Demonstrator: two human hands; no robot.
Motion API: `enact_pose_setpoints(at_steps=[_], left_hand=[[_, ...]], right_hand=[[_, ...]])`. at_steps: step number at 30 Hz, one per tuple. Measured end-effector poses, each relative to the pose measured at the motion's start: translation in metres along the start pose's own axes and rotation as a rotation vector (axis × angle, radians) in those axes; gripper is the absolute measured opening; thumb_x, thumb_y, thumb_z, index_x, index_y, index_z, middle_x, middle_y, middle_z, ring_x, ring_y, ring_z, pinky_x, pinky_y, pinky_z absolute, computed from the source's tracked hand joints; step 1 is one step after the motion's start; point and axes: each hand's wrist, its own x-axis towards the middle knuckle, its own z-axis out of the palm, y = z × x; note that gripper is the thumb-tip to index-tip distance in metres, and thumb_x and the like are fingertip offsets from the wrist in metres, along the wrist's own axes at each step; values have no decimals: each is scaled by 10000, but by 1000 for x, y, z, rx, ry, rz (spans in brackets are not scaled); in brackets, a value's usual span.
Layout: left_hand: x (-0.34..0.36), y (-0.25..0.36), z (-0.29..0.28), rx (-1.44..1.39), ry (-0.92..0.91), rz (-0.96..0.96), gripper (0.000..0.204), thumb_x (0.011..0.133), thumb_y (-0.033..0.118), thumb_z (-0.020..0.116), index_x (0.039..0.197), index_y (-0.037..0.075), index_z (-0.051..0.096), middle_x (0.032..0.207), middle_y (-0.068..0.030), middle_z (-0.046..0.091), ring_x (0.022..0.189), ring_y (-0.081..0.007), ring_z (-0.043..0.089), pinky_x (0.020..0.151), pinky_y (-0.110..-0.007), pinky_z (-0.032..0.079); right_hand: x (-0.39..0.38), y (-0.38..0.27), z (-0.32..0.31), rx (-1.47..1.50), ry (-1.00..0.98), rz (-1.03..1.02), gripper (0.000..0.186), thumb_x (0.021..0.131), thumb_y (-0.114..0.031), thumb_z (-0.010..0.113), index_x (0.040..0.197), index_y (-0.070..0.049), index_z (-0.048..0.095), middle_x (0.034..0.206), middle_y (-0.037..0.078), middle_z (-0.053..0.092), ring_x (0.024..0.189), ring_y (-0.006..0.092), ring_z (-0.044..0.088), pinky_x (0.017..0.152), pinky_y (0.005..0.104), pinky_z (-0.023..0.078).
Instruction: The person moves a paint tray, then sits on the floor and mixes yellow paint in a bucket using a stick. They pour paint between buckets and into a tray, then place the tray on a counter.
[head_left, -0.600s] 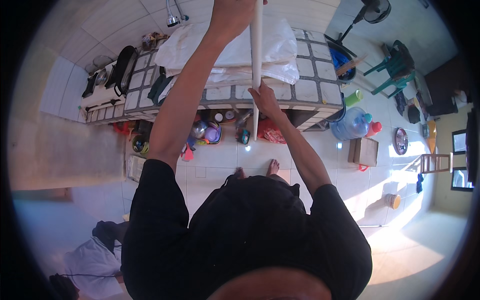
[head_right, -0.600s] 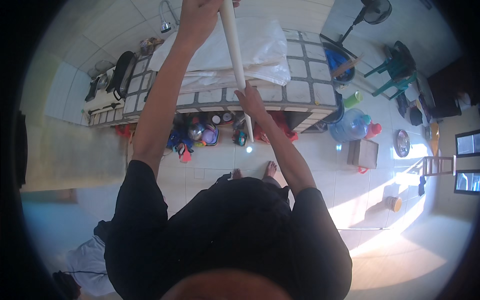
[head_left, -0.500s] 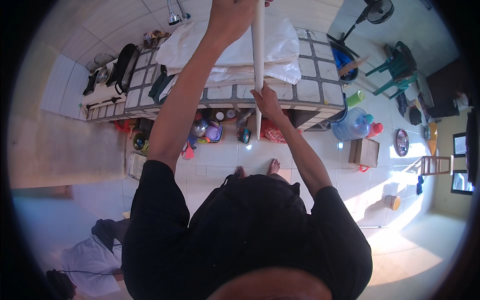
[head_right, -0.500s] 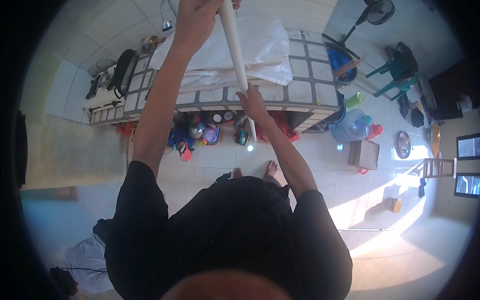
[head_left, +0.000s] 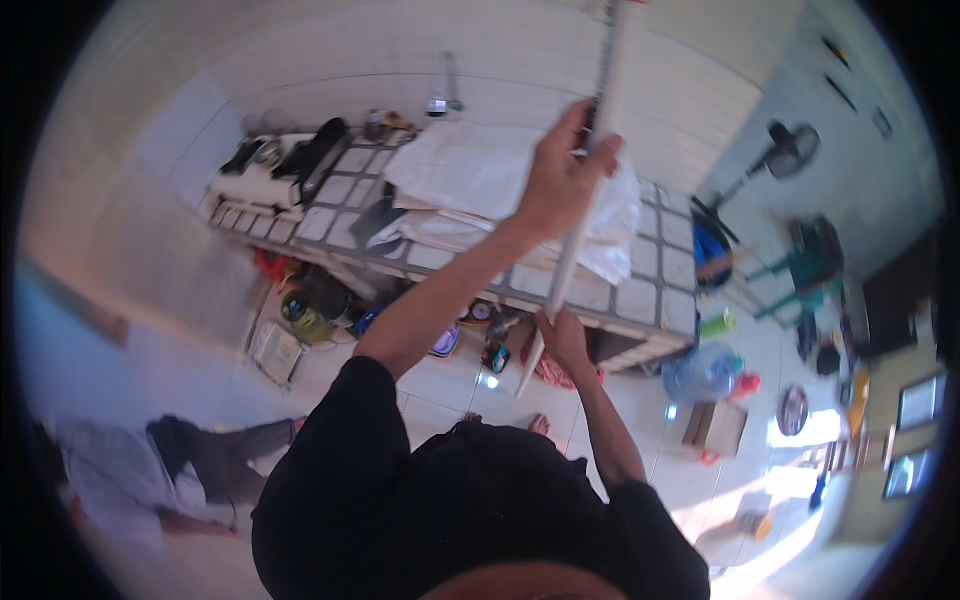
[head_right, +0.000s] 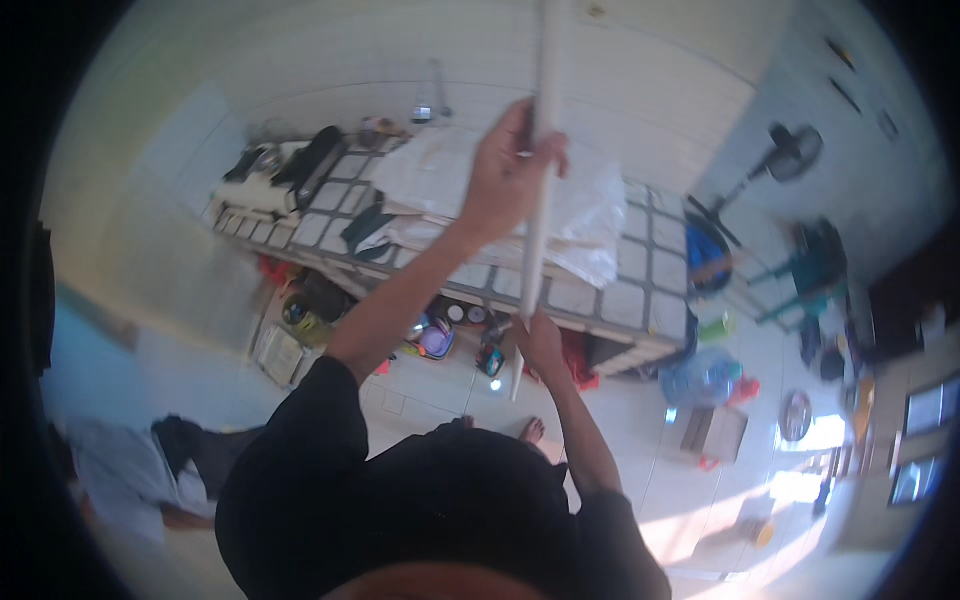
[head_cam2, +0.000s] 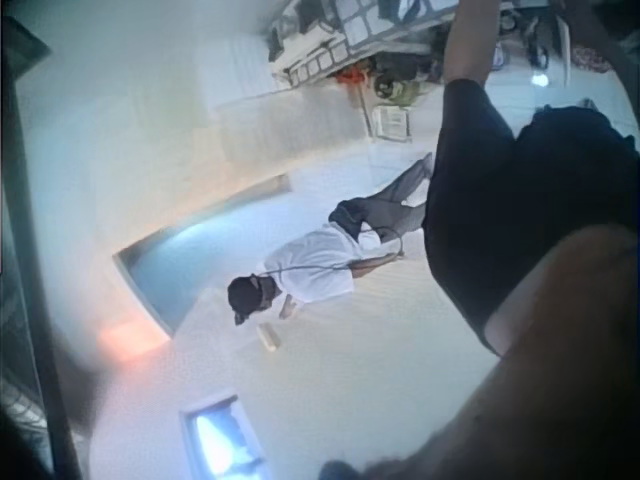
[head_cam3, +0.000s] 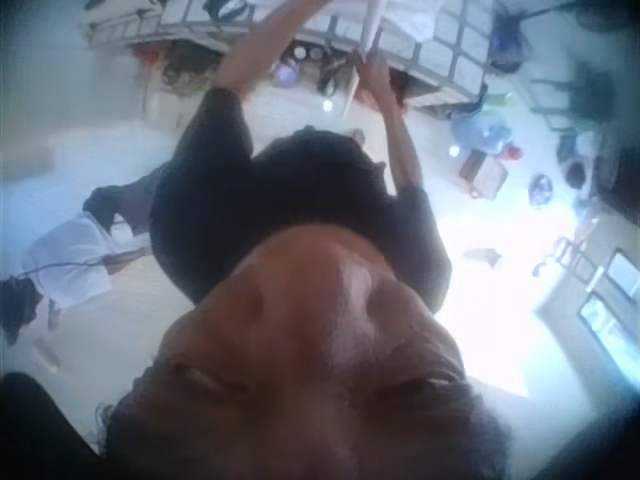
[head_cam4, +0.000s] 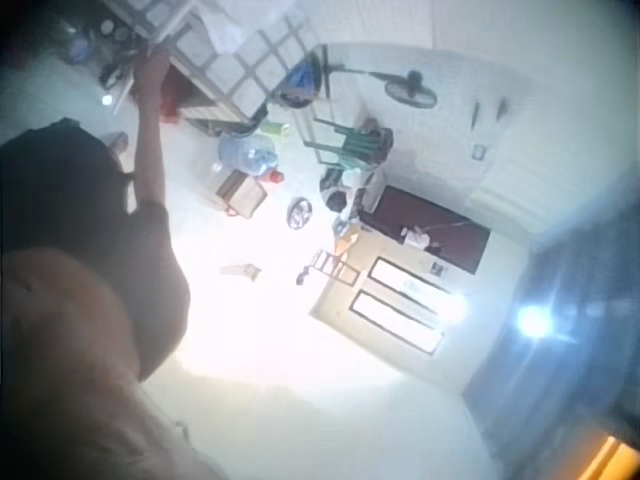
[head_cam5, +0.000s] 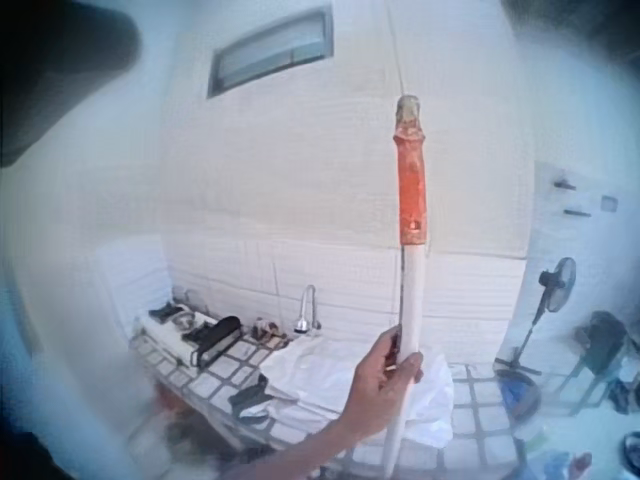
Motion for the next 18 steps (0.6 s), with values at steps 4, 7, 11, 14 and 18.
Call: enact_pose_setpoints(at_steps=[4, 7, 11, 14, 18], left_hand=[[-6, 48, -1, -9, 79, 92, 363, 910, 63, 600, 1241, -25, 480, 885, -28, 590, 704, -72, 563, 609, -229, 491], [-17, 76, -14, 42, 173, 218, 356, 907, 116, 620, 1206, -28, 491, 829, -26, 564, 654, -71, 549, 553, -224, 482], [-45, 100, -34, 57, 266, 238, 359, 907, 135, 628, 1192, -29, 484, 796, -26, 540, 651, -75, 552, 521, -225, 481], [-69, 110, -48, 25, 351, 177, 364, 907, 109, 623, 1204, -25, 461, 818, -31, 543, 680, -75, 562, 540, -227, 495], [-94, 106, -57, -20, 430, 114, 421, 914, 33, 585, 1296, -9, 413, 896, -57, 551, 719, -106, 578, 643, -265, 513]], right_hand=[[-13, -35, -30, -12, -82, 45, 257, 865, -227, 600, 915, 26, 593, 771, 211, 645, 738, 305, 654, 668, 404, 491], [-23, -41, -23, 162, -68, -114, 175, 840, -161, 584, 858, 14, 590, 705, 114, 623, 661, 184, 596, 614, 335, 467], [-39, -38, -14, 351, -50, -124, 81, 801, -89, 556, 799, -9, 571, 643, 26, 538, 595, 115, 503, 560, 278, 415], [-50, -33, -9, 392, -60, -112, 43, 772, -51, 555, 754, -12, 551, 634, -9, 477, 571, 74, 439, 515, 242, 353], [-60, -27, -16, 516, -57, -105, 95, 755, -46, 596, 712, -2, 524, 619, -25, 463, 559, 60, 416, 495, 245, 337]])
